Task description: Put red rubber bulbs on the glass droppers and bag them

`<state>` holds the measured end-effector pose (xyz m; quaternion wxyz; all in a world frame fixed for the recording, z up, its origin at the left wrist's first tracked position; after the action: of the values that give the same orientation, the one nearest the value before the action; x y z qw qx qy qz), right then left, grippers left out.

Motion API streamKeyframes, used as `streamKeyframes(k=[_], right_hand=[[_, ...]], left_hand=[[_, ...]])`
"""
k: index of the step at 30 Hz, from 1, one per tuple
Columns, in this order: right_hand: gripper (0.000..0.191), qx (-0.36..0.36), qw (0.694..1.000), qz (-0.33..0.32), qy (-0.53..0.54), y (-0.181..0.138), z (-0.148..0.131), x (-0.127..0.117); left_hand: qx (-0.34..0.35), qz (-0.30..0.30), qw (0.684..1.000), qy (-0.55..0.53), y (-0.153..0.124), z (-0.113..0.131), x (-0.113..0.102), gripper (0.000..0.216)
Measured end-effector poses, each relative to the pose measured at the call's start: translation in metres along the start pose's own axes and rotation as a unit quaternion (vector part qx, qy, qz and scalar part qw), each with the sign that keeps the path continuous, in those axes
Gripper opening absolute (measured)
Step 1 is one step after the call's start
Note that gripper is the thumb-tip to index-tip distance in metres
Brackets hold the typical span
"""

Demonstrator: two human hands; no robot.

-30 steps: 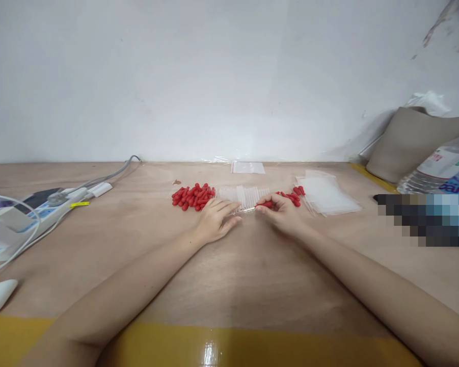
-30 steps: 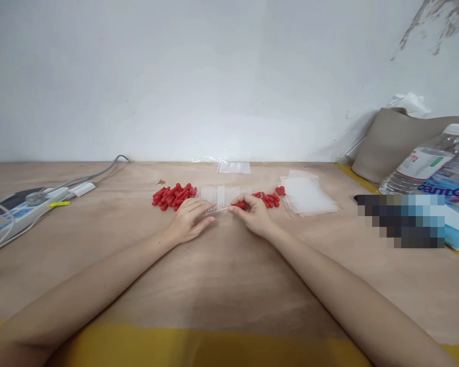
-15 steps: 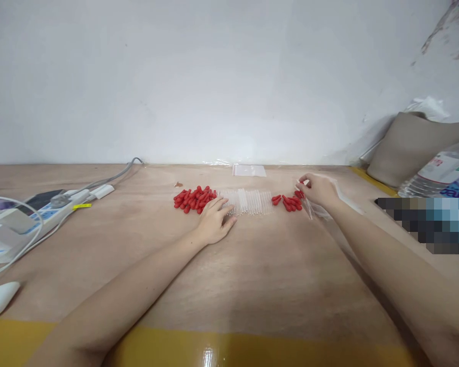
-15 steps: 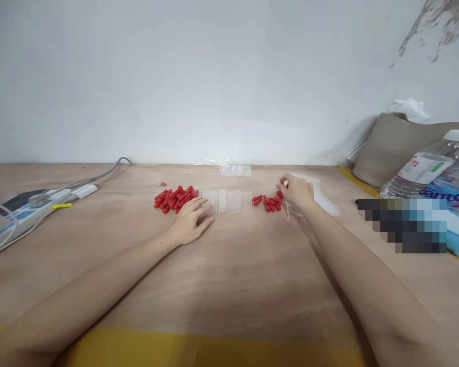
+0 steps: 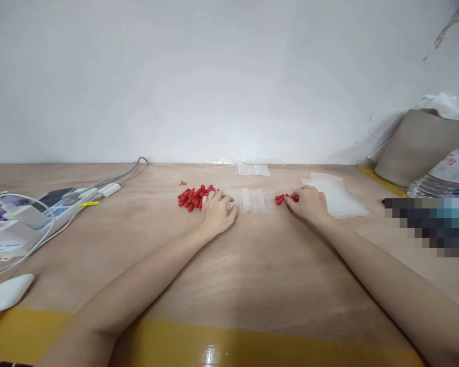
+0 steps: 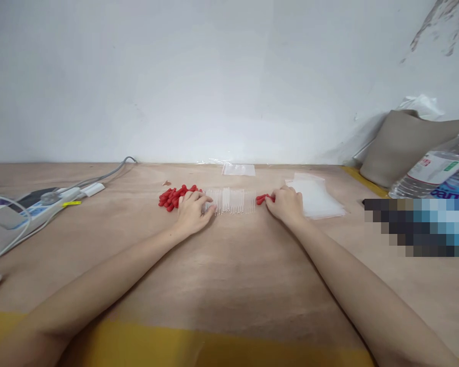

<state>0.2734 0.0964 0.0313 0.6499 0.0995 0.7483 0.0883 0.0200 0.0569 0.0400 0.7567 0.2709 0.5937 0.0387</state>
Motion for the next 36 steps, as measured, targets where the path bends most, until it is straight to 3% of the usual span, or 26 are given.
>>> streamKeyframes(k=[4, 9, 15, 18, 21, 23, 26, 29, 32, 36], right_hand=[[0.028, 0.01, 1.0, 0.022, -0.011, -0.004, -0.004, -0.002], [0.026, -0.008, 0.996, 0.079, -0.033, -0.013, -0.011, -0.004], [0.023, -0.026, 0.995, 0.09, -0.043, -0.015, -0.017, 0.001], [0.022, -0.031, 0.993, 0.114, -0.007, -0.016, -0.017, -0.001], [0.025, -0.081, 0.985, 0.141, 0.059, -0.022, -0.022, -0.005], [0.026, -0.136, 0.975, 0.147, 0.097, -0.029, -0.031, -0.007], [0.023, -0.196, 0.959, 0.145, 0.143, -0.04, -0.049, -0.009], [0.017, -0.248, 0.943, 0.135, 0.177, -0.049, -0.066, -0.006], [0.013, -0.298, 0.926, 0.113, 0.203, -0.054, -0.079, -0.001], [0.012, -0.338, 0.907, 0.1, 0.231, -0.056, -0.085, 0.002]], left_hand=[[-0.059, -0.02, 0.998, 0.022, 0.027, 0.007, 0.009, 0.029], [-0.137, -0.091, 0.985, 0.045, 0.057, 0.012, 0.029, 0.039], [-0.193, -0.169, 0.966, 0.038, 0.072, 0.013, 0.034, 0.035], [-0.194, -0.179, 0.964, 0.024, 0.074, 0.015, 0.031, 0.031], [-0.16, -0.162, 0.974, 0.015, 0.068, 0.018, 0.024, 0.027], [-0.103, -0.138, 0.985, 0.002, 0.06, 0.019, 0.017, 0.024], [0.087, -0.064, 0.994, -0.03, 0.038, 0.021, 0.005, 0.016], [0.213, -0.006, 0.977, -0.021, 0.01, 0.011, 0.001, 0.016], [0.255, 0.04, 0.966, -0.026, -0.008, 0.0, 0.003, 0.02], [0.242, 0.064, 0.968, -0.035, -0.013, -0.003, 0.006, 0.021]])
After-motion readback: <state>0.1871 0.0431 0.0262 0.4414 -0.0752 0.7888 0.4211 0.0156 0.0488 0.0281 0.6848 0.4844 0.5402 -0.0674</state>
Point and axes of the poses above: each hand's wrist, its own y-axis towards the middle knuckle, its own x-axis out of the palm, z = x × y, the point moved 5 cm from there along y, towards the middle knuckle, and after that the axes turned 8 degrees about -z, right-handed, at the moved point
